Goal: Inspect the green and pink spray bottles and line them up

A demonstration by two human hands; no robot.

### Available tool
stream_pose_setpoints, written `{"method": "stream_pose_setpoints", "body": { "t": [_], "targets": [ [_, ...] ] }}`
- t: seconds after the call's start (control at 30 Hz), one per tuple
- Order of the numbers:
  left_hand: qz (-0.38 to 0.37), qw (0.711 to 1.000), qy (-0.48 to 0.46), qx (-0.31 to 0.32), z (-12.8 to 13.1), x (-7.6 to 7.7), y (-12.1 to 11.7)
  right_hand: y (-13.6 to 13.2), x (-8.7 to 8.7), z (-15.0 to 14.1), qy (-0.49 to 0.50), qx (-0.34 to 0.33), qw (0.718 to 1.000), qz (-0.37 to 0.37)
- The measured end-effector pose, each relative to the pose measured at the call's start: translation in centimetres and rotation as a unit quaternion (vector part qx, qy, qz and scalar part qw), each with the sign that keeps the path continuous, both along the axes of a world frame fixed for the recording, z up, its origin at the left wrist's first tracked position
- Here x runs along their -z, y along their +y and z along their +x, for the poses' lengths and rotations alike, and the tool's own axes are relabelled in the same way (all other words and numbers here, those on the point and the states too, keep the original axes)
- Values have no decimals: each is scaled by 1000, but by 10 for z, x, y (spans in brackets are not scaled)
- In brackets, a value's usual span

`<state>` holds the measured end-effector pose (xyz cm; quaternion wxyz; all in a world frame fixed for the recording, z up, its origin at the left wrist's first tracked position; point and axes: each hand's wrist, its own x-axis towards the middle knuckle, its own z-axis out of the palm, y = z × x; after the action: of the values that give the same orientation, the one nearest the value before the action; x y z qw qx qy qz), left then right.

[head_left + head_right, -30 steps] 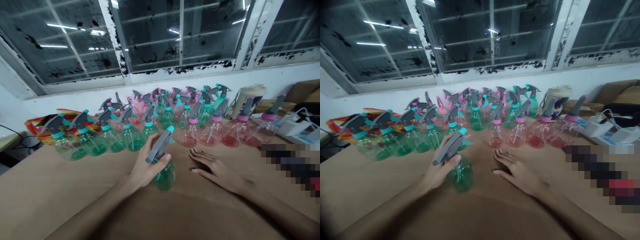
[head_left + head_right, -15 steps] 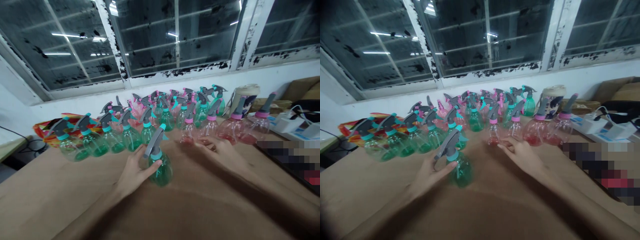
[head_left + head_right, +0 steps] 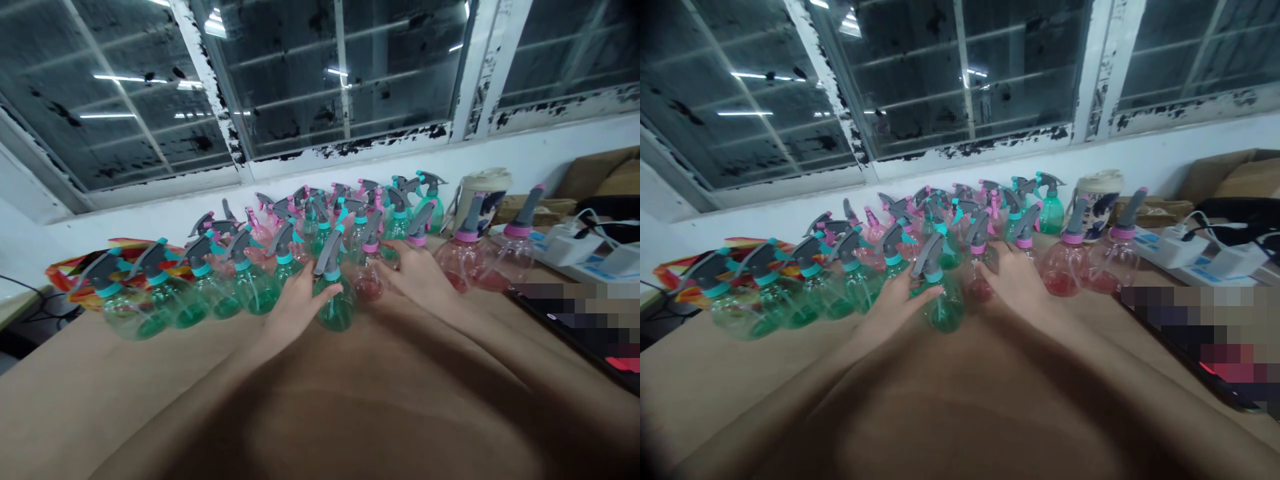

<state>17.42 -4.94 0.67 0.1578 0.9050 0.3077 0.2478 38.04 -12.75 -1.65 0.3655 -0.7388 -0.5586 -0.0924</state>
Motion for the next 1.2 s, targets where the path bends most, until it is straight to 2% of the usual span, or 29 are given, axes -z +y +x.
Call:
{"method": "stream_pose_setpoints", "body": {
  "t": [0.17,0.43,0.6,0.77,0.93,1.07,1.2],
  "targets": [
    [16,1000,1,-18,14,4,15,13,5,-1,-1,1,1000,-6],
    [23,999,-8,-23,18,7,29,29,9,-4,7,13,1000,-24],
    [16,999,-32,-33,21,14,38,30,9,-2,-11,26,999,-40],
    [1,997,-62,-42,26,21,45,15,10,-7,-33,32,997,-54],
    [-18,996,-81,-34,25,20,43,-11,9,-19,-46,38,996,-66],
    [-29,995,-88,-23,15,19,32,-28,5,-29,-56,36,995,-78],
    [-50,995,-83,-36,-7,19,12,-41,1,-39,-60,38,993,-98]
  ]
}}
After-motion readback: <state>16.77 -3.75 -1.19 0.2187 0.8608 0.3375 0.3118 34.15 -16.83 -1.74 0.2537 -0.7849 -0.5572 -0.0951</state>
